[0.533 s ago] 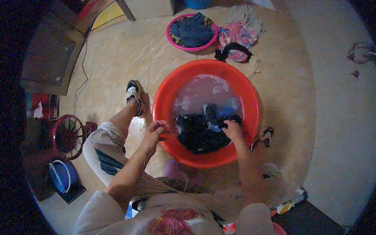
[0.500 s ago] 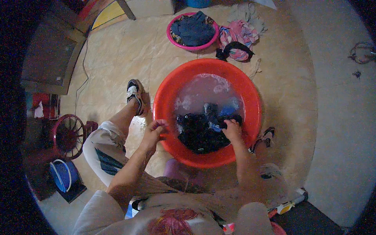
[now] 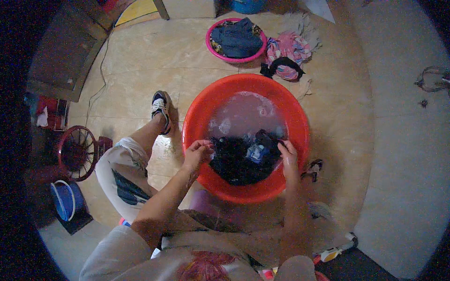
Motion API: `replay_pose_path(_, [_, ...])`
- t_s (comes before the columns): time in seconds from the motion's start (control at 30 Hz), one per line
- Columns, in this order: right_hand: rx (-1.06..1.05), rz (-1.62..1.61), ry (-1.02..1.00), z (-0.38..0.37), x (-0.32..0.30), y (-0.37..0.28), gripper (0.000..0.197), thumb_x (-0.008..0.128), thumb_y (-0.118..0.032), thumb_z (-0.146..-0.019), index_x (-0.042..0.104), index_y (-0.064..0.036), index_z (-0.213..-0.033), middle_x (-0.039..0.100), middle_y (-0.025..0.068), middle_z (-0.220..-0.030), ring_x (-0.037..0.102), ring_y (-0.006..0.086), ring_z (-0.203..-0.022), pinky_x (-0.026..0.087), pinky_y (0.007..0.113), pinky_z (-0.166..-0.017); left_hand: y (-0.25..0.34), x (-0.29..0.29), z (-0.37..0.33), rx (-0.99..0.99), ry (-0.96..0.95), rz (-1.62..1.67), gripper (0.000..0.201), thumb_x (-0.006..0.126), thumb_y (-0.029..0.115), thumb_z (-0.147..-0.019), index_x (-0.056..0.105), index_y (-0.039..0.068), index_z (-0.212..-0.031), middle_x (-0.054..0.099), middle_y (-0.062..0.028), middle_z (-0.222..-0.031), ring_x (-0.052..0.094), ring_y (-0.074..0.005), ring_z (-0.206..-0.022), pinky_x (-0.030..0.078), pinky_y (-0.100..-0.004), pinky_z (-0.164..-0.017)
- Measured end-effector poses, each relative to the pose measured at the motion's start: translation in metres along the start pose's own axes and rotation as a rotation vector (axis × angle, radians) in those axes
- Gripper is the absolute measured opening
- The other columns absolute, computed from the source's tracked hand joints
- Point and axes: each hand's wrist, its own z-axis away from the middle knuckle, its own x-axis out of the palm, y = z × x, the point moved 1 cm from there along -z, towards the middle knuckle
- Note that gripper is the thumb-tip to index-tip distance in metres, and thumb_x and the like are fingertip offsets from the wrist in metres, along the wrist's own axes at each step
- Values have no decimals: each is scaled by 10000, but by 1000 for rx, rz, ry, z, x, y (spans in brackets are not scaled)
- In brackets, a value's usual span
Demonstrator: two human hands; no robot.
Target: The person sits on the floor and hand-washes clothes in a red basin filled with soapy water. They scrub and rinse a dark garment and a light-colored cloth, wringing out the water and placing the items into a pink basin nearby.
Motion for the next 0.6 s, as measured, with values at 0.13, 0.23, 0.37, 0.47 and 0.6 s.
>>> replay_pose_path(0.13, [-37,-267,30,18,-10,-41,369,643,-252,-832,583,-91,-1158,586,34,-1104,527,171,-1007,376,315,-863,-23,9,6,50,-162,-191,129,523,134,-902,598,104,-1003,631,-2,-915,584,-115,-780,458,-253,-633])
replay_pose_path(0.23, [-68,-302,32,43,18,-81,385,636,-268,-838,587,-70,-1164,597,46,-1092,538,187,-1013,384,311,-884,-16,29,13,213,-327,-306,199,539,194,-906,616,97,-1063,628,2,-967,560,-89,-847,453,-237,-718])
replay_pose_path(0.37, [-252,173,-120,72,59,-114,395,595,-273,-871,576,-6,-1161,615,90,-1095,559,212,-1040,391,298,-923,25,63,32,186,-423,-182,301,552,255,-918,595,44,-1129,617,-24,-999,555,-107,-915,459,-261,-783])
replay_pose_path(0.47, [-386,521,-370,98,110,-132,382,544,-241,-903,548,37,-1165,617,153,-1104,579,254,-1045,410,319,-920,58,73,49,78,-409,-20,364,578,283,-910,568,6,-1146,615,-57,-1019,571,-139,-929,472,-283,-803])
replay_pose_path(0.6, [-559,840,-292,103,122,-125,275,531,-191,-906,595,5,-1089,635,208,-972,630,326,-916,471,369,-816,48,61,31,116,-357,138,360,654,225,-854,544,11,-1122,621,-90,-995,610,-174,-859,509,-307,-741])
